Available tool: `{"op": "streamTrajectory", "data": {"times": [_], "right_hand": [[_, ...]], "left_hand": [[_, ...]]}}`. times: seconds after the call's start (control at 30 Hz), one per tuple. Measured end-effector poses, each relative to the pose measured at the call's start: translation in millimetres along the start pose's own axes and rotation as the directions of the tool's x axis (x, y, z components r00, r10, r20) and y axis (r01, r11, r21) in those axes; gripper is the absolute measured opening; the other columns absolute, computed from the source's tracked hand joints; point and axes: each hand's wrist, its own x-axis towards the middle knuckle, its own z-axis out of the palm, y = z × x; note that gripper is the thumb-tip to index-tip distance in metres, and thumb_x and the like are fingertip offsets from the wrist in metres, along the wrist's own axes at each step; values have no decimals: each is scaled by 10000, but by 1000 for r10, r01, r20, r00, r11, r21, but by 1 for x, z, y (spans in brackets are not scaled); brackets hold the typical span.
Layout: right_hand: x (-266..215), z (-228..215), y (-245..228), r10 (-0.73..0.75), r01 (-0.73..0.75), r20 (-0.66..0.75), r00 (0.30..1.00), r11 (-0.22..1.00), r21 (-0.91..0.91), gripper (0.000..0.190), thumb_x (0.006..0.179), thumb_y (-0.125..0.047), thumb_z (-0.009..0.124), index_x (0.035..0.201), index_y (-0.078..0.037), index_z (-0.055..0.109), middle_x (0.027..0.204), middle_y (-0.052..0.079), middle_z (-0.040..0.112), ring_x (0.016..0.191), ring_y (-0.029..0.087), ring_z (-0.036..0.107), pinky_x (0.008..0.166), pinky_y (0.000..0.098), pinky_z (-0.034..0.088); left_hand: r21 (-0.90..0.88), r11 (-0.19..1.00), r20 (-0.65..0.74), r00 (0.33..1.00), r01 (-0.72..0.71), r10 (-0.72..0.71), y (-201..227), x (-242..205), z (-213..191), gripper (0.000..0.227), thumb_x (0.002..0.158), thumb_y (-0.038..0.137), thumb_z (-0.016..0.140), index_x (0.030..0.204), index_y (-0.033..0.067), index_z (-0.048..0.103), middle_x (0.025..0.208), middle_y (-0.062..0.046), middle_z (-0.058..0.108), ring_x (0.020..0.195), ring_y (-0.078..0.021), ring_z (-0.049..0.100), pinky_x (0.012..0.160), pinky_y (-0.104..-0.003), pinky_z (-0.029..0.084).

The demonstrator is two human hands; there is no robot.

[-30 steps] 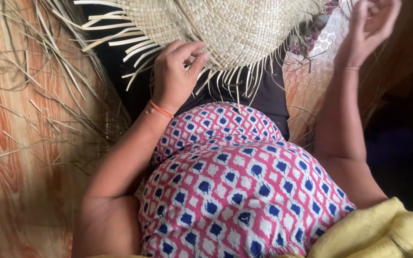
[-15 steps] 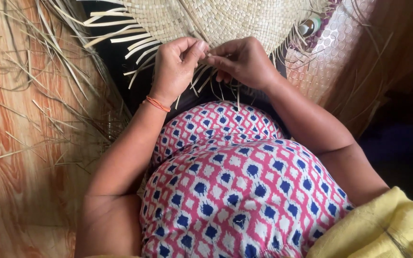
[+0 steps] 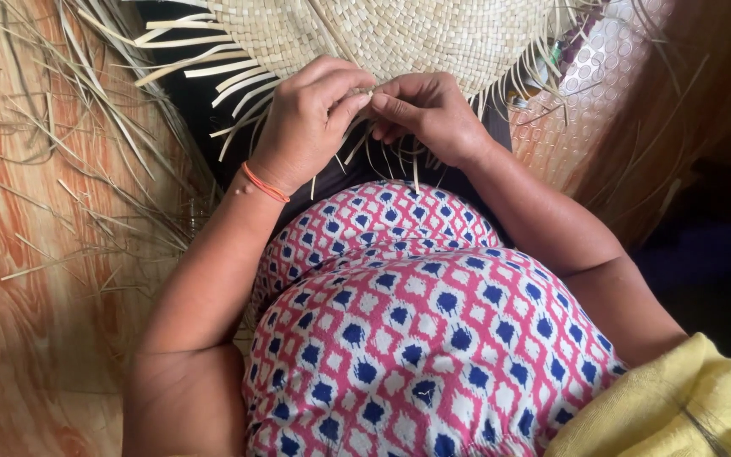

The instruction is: Weaving and finishing the brim of a straw hat by tucking in the loose ends of the straw strands.

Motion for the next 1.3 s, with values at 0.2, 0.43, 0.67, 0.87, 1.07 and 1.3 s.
{"op": "streamTrajectory", "data": {"times": [0.2, 0.43, 0.67, 0.87, 1.07, 1.3], "right_hand": [[-2, -4, 2, -78, 84, 67, 995, 992, -91, 157, 1042, -130, 669, 1066, 13, 729, 822, 99, 732, 724, 143, 726, 688, 231, 630], [-5, -7, 9, -112, 120, 115, 987, 991, -65, 140, 1046, -106, 661, 1103, 14, 709, 882, 94, 725, 806, 148, 730, 747, 235, 628], [-3, -7, 16, -125, 138, 124, 984, 985, -102, 74, 1043, -55, 667, 1054, 8, 705, 893, 91, 713, 798, 137, 711, 735, 227, 611], [-3, -10, 18, -92, 110, 167, 982, 989, -101, 71, 1028, -86, 685, 1046, -26, 718, 879, 79, 727, 773, 124, 704, 730, 218, 610], [-4, -13, 21, -108, 125, 185, 977, 988, -85, 64, 1036, -78, 678, 1041, -21, 707, 881, 79, 714, 769, 121, 683, 723, 213, 592], [-5, -14, 24, -78, 85, 172, 982, 996, -34, 60, 1034, -76, 680, 1047, -22, 703, 889, 84, 721, 777, 121, 699, 722, 207, 602]], "left_hand": [[39, 985, 135, 978, -168, 161, 5, 6, -14, 119, 904, -116, 750, 983, -27, 760, 998, -97, 698, 787, -191, 689, 721, -304, 596], [116, 943, 206, 937, -311, 284, 0, 10, -19, 129, 873, -85, 800, 951, -10, 729, 919, -68, 683, 759, -198, 646, 697, -328, 571], [344, 838, 268, 899, -424, 345, -16, -2, -10, 131, 882, -50, 776, 958, 44, 726, 934, -35, 672, 787, -131, 632, 688, -233, 602], [434, 749, 241, 865, -501, 439, -16, -5, -10, 191, 868, -30, 753, 1030, 60, 708, 974, -24, 655, 801, -125, 594, 695, -231, 566], [407, 751, 254, 854, -520, 454, -18, -4, -11, 177, 882, -12, 748, 1039, 62, 711, 960, -19, 659, 785, -119, 603, 701, -229, 570], [403, 752, 229, 853, -522, 469, -21, -5, -9, 186, 879, -4, 735, 1038, 67, 673, 944, -23, 600, 790, -145, 557, 704, -256, 549]]}}
